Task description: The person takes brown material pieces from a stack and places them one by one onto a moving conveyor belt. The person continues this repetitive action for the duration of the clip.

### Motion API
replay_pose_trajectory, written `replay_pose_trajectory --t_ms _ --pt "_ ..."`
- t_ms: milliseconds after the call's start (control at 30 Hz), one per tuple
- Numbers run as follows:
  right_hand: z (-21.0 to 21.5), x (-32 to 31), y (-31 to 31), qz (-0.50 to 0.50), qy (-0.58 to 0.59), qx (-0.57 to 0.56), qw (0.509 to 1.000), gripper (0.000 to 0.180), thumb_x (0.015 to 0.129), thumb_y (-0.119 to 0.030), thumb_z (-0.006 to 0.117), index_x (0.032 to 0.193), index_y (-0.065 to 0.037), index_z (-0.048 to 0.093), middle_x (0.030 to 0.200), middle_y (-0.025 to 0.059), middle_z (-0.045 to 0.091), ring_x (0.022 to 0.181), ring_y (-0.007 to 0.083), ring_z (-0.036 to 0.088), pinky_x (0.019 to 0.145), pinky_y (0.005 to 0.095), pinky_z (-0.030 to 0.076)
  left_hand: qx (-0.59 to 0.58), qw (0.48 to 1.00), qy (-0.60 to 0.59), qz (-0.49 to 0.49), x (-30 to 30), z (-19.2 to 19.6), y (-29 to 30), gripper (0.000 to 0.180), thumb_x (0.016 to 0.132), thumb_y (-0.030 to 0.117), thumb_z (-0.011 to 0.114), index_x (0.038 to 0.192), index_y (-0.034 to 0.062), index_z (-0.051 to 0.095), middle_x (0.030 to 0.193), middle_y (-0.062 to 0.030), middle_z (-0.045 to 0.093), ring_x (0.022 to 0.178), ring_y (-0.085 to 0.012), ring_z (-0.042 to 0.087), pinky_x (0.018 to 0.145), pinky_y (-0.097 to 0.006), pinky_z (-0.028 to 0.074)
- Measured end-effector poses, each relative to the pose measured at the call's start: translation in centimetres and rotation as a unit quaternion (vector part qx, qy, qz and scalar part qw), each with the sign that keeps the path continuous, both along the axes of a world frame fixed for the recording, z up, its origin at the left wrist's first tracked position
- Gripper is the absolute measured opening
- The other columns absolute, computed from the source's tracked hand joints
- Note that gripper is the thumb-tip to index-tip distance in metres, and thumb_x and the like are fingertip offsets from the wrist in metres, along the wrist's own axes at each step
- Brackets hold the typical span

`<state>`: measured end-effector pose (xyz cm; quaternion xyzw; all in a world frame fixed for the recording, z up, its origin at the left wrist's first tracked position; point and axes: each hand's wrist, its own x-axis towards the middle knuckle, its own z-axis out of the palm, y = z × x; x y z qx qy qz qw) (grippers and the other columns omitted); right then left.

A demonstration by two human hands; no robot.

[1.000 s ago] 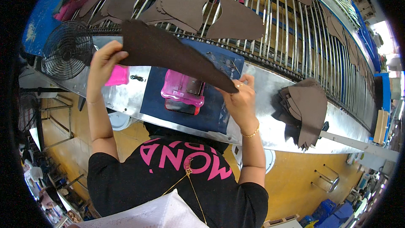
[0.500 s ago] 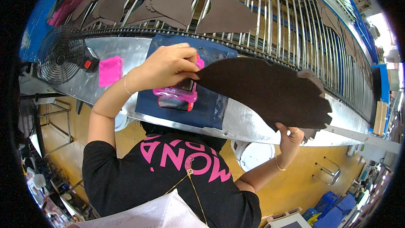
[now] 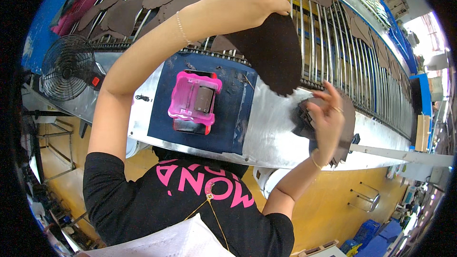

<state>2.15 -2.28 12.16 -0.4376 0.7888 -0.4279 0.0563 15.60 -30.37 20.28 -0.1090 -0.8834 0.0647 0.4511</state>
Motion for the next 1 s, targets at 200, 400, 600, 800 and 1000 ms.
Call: replay_pose_trajectory --t_ms 200,400,600,800,1000 --pt "-7.7 -0.4 -9.7 0.022 -0.054 0.094 0.994 0.022 0.086 -0.019 0.064 0.097 0.0 0.059 0.07 0.0081 0.064 0.049 0.0117 0.053 0.048 0.0255 0.043 -0.134 0.99 0.039 0.024 -4.1 -0.9 -1.7 0.017 0.07 0.022 0.054 0.066 0.0089 0.065 0.119 -0.0098 0.047 0.122 -0.0303 0.034 0.098 -0.05 0.026" --pt "-12.2 0.2 -17.2 0.022 -0.332 -0.144 0.932 0.014 0.095 -0.012 0.048 0.092 0.002 0.052 0.071 0.009 0.061 0.058 0.0188 0.066 0.047 0.0258 0.05 -0.002 0.995 0.027 0.095 -2.4 -0.6 -4.4 0.046 0.07 0.03 0.069 0.114 0.0166 0.059 0.138 -0.015 0.031 0.132 -0.0373 0.022 0.106 -0.055 0.017" --pt "-18.5 -2.8 -21.7 0.001 -0.496 -0.193 0.847 0.02 0.095 -0.008 0.046 0.114 -0.002 0.046 0.098 0.014 0.061 0.07 0.0247 0.067 0.054 0.0289 0.058 0.087 0.979 0.076 0.17 4.9 -1.2 -5.6 0.052 0.078 0.036 0.069 0.125 0.0196 0.055 0.136 -0.0156 0.036 0.128 -0.0336 0.033 0.104 -0.045 0.029" --pt "-20.2 -4.4 -24.8 -0.049 -0.511 -0.2 0.835 0.013 0.093 -0.004 0.045 0.103 0.001 0.037 0.092 0.0163 0.055 0.072 0.0303 0.068 0.053 0.0337 0.058 0.262 0.937 -0.065 0.222 11.7 -5.9 -6.4 0.085 0.072 0.04 0.074 0.141 0.016 0.031 0.146 -0.0169 0.017 0.134 -0.0371 0.021 0.109 -0.047 0.021" --pt "-17.2 -3.8 -21.7 -0.09 -0.468 -0.157 0.865 0.037 0.086 -0.032 0.065 0.089 -0.004 0.042 0.068 0.0108 0.057 0.05 0.0177 0.062 0.04 0.0274 0.051 0.293 0.921 -0.06 0.25 14.1 -8.5 -6.4 0.083 0.075 0.032 0.074 0.141 0.0112 0.029 0.145 -0.017 0.019 0.133 -0.035 0.023 0.108 -0.043 0.024"
